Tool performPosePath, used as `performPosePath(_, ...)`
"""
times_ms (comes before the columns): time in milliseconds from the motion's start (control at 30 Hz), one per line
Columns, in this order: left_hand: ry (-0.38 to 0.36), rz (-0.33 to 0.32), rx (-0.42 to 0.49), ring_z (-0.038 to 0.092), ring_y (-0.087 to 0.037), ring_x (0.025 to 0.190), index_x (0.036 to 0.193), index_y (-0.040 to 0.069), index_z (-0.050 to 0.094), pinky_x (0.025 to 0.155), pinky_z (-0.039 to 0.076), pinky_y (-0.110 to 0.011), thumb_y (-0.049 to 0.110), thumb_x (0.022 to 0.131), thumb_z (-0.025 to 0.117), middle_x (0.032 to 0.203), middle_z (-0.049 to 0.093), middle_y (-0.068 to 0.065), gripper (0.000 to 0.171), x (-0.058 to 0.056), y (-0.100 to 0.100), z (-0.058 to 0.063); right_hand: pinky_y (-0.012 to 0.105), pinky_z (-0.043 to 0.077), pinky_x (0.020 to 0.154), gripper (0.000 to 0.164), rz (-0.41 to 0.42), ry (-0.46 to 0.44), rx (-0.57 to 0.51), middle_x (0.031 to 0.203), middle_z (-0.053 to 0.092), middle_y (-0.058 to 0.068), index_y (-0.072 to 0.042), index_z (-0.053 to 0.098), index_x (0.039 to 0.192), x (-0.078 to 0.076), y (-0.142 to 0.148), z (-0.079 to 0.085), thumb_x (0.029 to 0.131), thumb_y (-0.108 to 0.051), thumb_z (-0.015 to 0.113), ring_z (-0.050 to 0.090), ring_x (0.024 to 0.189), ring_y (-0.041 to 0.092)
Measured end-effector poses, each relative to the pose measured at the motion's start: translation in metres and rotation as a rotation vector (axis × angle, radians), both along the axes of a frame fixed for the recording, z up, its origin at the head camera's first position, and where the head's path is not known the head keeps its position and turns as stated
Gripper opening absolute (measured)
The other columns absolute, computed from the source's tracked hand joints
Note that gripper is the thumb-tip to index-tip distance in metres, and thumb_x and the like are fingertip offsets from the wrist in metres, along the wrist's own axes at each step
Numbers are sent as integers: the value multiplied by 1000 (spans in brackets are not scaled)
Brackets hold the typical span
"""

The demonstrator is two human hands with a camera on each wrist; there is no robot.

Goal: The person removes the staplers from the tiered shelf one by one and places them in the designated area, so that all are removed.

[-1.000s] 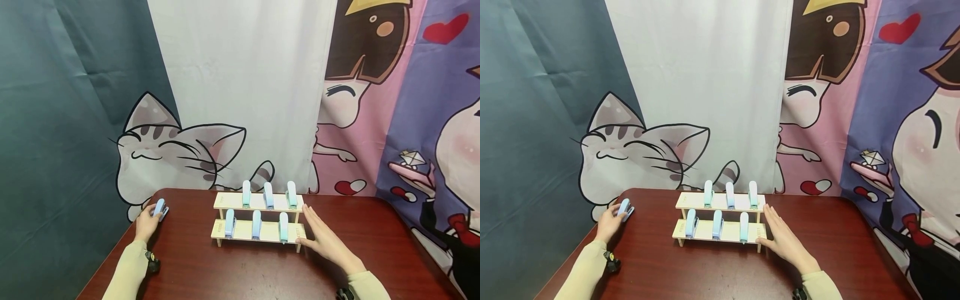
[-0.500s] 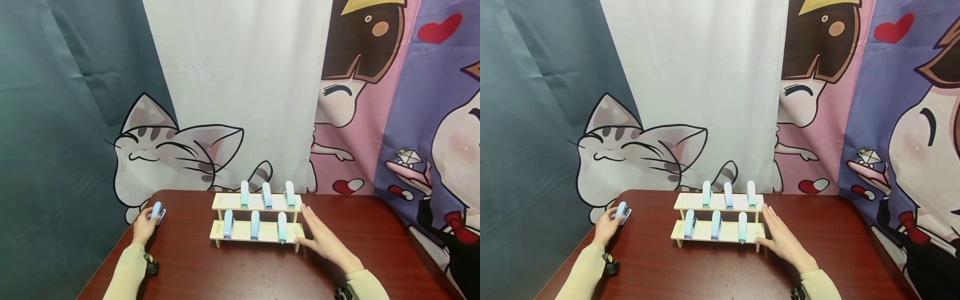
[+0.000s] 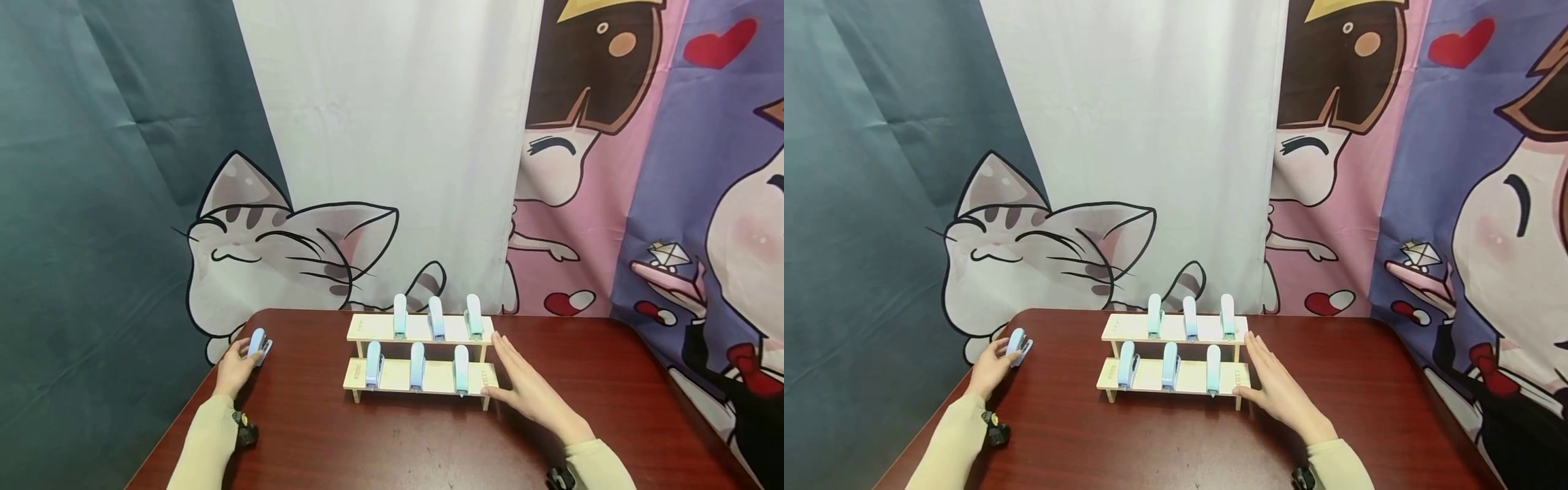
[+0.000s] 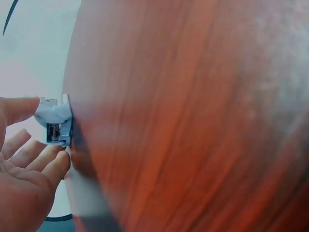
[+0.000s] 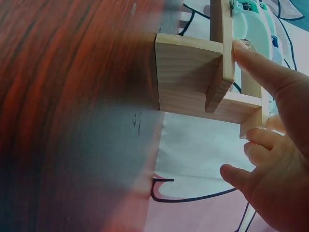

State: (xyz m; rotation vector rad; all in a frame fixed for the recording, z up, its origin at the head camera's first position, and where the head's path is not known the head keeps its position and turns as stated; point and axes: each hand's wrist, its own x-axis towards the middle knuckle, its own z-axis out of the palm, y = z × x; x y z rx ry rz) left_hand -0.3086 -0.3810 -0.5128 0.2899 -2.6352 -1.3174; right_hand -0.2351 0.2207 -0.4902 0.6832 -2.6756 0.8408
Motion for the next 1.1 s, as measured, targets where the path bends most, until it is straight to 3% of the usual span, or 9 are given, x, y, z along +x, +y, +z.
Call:
performPosePath(267,27,-19,39,34,-49,140,153,-10,24,112,33,-57,15,102,59,151,35,-36,67,0,-1,27,7,2,107,101,4,1,2,162,25,24,0,26,158,-1,1,1,84,-39,82,25,147,47)
performPosePath(567,102,-70,-12,37,-47,140,153,-9,27,112,34,-55,24,102,61,153,36,-32,69,-5,11,62,11,3,107,103,-7,-26,6,163,24,23,1,25,158,-1,1,1,83,-40,82,23,147,46)
performPosePath(800,164,-133,-82,41,-47,136,154,-3,33,107,38,-59,32,101,63,152,40,-29,70,-7,43,83,10,3,107,102,-7,-19,4,163,24,23,1,25,158,0,0,2,83,-39,82,24,146,48)
performPosePath(1100,277,-267,-44,47,-42,135,151,-1,40,108,41,-53,24,98,68,148,47,-26,64,-11,102,105,13,4,109,102,-7,-16,12,163,24,23,1,25,158,0,0,2,84,-40,82,23,148,45)
